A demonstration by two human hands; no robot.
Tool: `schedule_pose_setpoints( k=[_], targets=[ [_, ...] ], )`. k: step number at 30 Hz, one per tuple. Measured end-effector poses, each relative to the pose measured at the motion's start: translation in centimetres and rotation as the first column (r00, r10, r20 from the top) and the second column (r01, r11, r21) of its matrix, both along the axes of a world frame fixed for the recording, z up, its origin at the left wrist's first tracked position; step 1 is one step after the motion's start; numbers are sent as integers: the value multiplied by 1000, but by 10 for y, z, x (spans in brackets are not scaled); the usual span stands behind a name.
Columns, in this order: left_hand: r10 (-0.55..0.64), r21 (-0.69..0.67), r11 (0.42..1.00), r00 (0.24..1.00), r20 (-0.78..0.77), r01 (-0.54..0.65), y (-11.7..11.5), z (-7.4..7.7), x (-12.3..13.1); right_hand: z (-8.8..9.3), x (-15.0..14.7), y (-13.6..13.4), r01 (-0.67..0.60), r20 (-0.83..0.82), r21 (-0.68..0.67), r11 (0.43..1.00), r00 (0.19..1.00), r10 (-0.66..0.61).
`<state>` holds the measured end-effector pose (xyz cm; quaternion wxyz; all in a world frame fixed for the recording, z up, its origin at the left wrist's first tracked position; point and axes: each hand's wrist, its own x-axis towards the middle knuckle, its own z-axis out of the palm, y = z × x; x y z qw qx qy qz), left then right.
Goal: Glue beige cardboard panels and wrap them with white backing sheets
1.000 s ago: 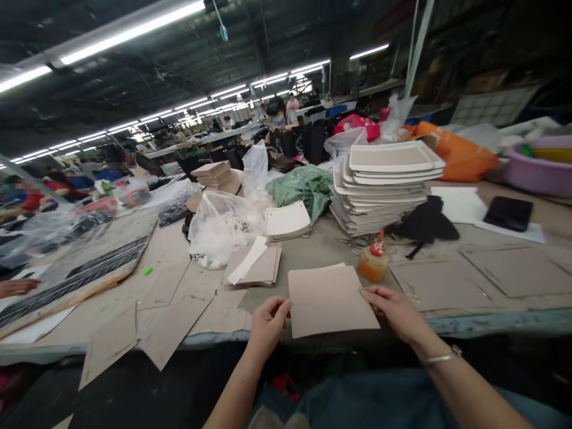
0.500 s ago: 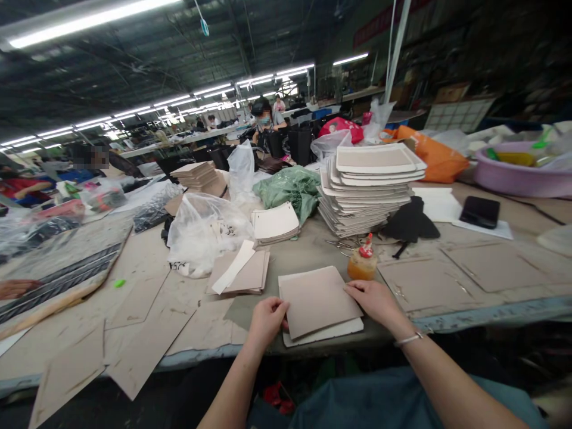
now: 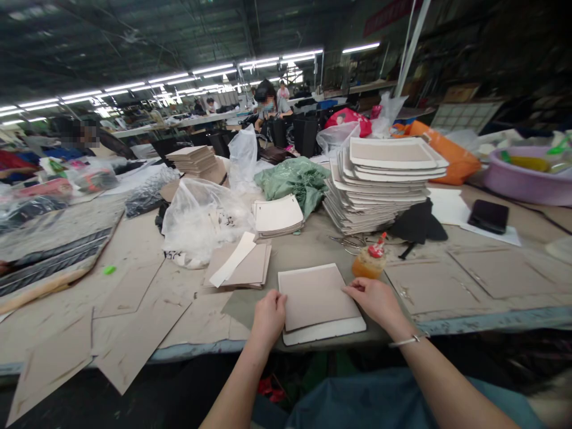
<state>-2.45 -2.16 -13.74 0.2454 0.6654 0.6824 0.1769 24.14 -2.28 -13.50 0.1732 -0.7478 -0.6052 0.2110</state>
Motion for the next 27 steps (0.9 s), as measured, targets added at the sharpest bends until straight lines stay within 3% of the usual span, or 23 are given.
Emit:
schedule_pose_setpoints(
  k=[7, 16, 27],
  targets=[
    [13, -26, 1000, 999, -41, -14, 2, 2, 1, 3, -2, 1, 8, 12, 1, 1000, 1000, -8],
    [-52, -51, 998, 955, -292, 39, 1, 6, 2, -2, -1, 0, 4, -22, 32, 999, 1000, -4],
    [-32, -129, 992, 948, -318, -10, 3, 10, 7, -6, -2, 2, -18, 47, -2, 1000, 999, 18]
  ],
)
